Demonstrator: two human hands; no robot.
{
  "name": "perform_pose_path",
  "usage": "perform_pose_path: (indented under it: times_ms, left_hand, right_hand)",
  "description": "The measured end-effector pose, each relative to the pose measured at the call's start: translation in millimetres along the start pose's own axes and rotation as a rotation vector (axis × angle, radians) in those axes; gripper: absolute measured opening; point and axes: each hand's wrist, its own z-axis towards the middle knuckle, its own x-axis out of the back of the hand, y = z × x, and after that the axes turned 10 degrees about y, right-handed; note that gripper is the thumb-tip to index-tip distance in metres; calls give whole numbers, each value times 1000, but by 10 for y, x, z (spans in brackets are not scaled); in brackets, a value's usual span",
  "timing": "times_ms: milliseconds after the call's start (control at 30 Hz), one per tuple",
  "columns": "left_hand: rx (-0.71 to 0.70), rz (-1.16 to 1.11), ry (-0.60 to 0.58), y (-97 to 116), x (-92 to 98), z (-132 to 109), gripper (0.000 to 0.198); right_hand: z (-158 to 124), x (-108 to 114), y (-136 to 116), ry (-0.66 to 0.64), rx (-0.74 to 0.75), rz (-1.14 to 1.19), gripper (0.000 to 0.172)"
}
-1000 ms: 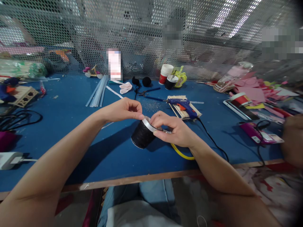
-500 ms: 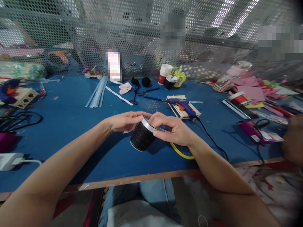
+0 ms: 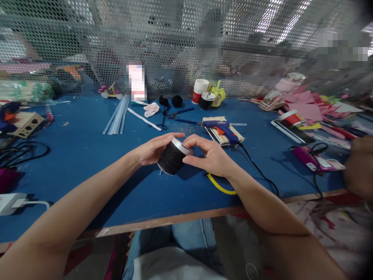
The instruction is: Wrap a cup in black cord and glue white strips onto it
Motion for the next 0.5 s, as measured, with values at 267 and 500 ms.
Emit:
perform_pose_path:
  times_ms: [267,500]
  left_hand:
    - [-7,48,103,17,-31,-18,57]
    - [-32,56,122,3,-16,-9,54]
  right_hand:
    - [0,-39,18,61,-21,-27,15]
    - [9,-13,27,65,-42,-39,16]
